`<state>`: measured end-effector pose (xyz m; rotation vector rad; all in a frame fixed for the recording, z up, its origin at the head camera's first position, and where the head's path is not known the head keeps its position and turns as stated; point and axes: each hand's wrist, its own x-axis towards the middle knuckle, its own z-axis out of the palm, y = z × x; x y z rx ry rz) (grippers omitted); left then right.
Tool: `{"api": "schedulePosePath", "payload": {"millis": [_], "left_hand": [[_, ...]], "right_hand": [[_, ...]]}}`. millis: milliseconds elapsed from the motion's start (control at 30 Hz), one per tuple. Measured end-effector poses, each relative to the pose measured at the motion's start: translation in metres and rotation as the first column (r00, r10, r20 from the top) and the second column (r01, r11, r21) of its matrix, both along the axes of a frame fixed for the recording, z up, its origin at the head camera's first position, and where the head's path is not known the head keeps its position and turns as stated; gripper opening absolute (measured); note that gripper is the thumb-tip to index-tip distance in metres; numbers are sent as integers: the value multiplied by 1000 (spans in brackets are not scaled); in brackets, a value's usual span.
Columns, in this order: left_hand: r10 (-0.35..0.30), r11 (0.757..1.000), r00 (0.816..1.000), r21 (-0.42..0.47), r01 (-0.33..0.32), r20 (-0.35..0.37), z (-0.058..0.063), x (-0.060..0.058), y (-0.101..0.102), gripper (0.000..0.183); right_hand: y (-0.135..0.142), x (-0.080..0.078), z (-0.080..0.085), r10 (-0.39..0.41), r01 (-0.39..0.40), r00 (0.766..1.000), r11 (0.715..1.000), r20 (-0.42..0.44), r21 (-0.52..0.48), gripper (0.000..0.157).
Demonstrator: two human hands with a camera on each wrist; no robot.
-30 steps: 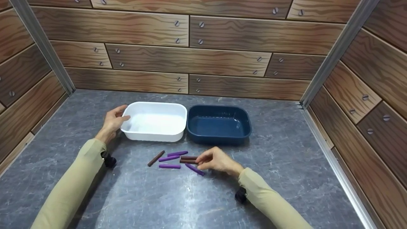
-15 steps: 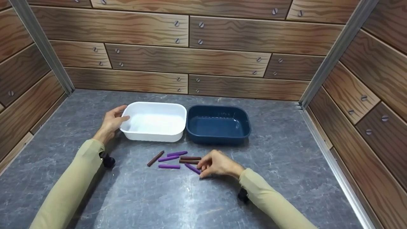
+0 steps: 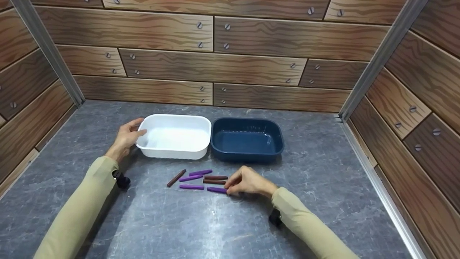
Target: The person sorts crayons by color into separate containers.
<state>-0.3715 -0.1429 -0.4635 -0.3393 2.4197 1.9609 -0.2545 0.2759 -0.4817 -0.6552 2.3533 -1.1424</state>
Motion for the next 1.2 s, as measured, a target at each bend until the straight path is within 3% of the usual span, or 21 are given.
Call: {"api": "schedulePosePath", "payload": {"millis": [400,633,767,1000,1200], "left_hand": [[-22,999,1000,-36,22,-1,-1,-4,3,53],[-25,998,999,-59,22,-41,-4,-2,2,54],[-13,999,997,-48,9,-72,-5,-1,2,52],[47,999,996,-23,-49,-76,-8,1,6,48],[62,998,995,-18,-64,-81,-9,1,6,47]], "right_hand": [[5,-5,-1,-37,36,999,998,-22,-44,14],[-7,-8,2,-17,9,993,997,-119,-72,14],[-19,-9,9,-22,8,986,996,-168,-88,16],[-44,2,41,-20,1,985,994,-169,-111,18],[-55,-14,39,-18,-6,991,984,-132,-179,19]]}}
